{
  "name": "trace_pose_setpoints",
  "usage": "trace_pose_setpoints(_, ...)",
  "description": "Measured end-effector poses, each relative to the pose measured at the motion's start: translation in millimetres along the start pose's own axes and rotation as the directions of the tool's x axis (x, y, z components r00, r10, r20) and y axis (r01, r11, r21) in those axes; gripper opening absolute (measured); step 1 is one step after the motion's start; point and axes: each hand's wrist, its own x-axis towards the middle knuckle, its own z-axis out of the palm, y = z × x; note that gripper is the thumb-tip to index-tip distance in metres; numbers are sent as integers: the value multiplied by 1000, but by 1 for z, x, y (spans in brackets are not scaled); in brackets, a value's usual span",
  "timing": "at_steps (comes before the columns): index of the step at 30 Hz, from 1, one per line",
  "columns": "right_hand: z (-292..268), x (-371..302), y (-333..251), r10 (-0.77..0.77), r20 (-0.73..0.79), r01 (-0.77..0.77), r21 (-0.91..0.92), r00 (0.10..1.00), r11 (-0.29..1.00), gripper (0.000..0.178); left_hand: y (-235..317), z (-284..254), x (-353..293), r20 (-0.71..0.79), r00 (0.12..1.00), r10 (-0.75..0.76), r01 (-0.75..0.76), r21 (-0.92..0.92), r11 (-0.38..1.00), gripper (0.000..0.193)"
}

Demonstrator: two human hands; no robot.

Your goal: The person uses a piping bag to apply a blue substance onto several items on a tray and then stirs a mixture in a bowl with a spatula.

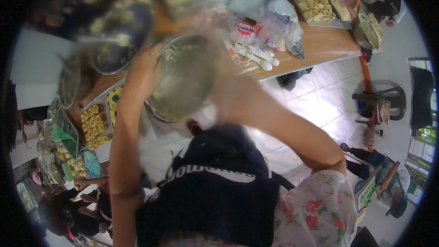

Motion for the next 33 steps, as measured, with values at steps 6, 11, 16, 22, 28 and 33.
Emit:
trace_pose_setpoints(6,13,31,2,152,-111,-164,-117,982,979,12,8,-4,2,16,999,-31,32,-42,999,39)
trace_pose_setpoints(11,-18,12,-22,23,69,-18,-79,997,997,10,3,-5,-4,-17,998,-56,55,-65,996,39)
trace_pose_setpoints(16,48,30,6,93,-278,-123,-91,956,988,9,0,2,3,-4,999,-32,32,-94,995,39)
trace_pose_setpoints(22,-25,2,-21,-36,-12,35,-69,999,997,13,3,-6,-3,34,988,-152,153,-46,987,38)
trace_pose_setpoints(28,6,18,-13,198,-126,-203,-25,972,979,10,3,-1,2,21,998,-66,67,-82,994,37)
trace_pose_setpoints(33,-15,3,-19,21,-14,-22,-65,1000,998,12,2,-5,0,7,996,-92,92,-24,995,35)
